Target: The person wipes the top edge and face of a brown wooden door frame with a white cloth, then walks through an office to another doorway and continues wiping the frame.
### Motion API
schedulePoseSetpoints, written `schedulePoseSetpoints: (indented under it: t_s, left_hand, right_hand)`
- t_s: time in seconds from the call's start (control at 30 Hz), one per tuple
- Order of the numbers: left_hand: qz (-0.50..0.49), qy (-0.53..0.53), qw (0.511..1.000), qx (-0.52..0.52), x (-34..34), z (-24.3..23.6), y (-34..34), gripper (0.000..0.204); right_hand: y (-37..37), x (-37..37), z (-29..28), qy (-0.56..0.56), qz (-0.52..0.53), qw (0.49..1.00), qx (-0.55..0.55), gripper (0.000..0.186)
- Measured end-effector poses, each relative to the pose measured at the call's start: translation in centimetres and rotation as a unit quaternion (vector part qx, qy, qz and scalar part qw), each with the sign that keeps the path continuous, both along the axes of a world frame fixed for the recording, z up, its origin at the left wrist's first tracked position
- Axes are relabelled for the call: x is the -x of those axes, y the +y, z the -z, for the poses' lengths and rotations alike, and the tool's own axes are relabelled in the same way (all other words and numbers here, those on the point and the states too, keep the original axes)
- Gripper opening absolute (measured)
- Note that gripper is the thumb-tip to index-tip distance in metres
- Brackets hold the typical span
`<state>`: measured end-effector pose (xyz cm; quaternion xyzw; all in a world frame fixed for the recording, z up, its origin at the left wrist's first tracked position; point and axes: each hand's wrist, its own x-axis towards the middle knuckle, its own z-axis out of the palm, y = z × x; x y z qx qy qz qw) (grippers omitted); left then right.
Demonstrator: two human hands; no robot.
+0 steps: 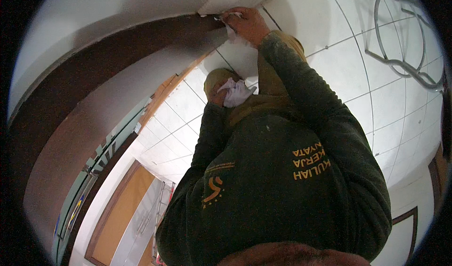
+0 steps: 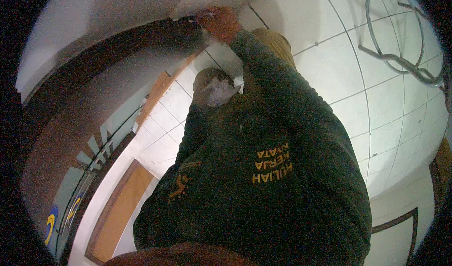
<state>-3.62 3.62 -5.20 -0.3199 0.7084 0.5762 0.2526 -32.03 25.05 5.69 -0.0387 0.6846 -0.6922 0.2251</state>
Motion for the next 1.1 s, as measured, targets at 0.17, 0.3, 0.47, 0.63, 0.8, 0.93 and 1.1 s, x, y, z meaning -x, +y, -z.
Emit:
schedulePoseSetpoints:
  t_s: [0.17, 0.3, 0.47, 0.63, 0.8, 0.93, 1.1]
  left_hand:
    - [-0.003, 0.001, 1.000, 0.007, -0.7, -0.4, 0.4, 0.038]
    - [0.002, -0.005, 1.000, 0.009, 0.3, -0.3, 0.2, 0.038]
    - [-0.004, -0.010, 1.000, 0.004, -0.3, -0.8, 0.7, 0.037]
    - [0.005, 0.002, 1.000, 0.008, -0.3, -0.1, 0.3, 0.037]
    - [0.004, -0.012, 1.000, 0.003, 0.1, -0.3, 0.4, 0.037]
    - [0.000, -0.012, 1.000, 0.005, -0.5, -0.5, 0.4, 0.037]
    - [0.012, -0.007, 1.000, 0.010, 0.3, 0.1, 0.5, 0.037]
  right_hand:
    - [-0.2, -0.7, 0.2, -0.104, -0.003, 0.993, 0.056, 0.021]
    - [-0.4, -0.1, 1.2, 0.005, 0.006, 1.000, 0.014, 0.022]
    - [0.0, -0.8, -0.9, 0.060, 0.000, 0.996, -0.060, 0.025]
    - [-0.2, -0.1, 0.3, 0.163, -0.002, 0.987, 0.015, 0.024]
    - [-0.4, 0.1, 0.7, 0.005, -0.004, 1.000, 0.004, 0.022]
    - [-0.4, -0.4, -0.6, 0.035, 0.001, 0.999, -0.015, 0.022]
    - [-0.2, 0.1, -0.8, 0.039, -0.001, 0.999, -0.025, 0.023]
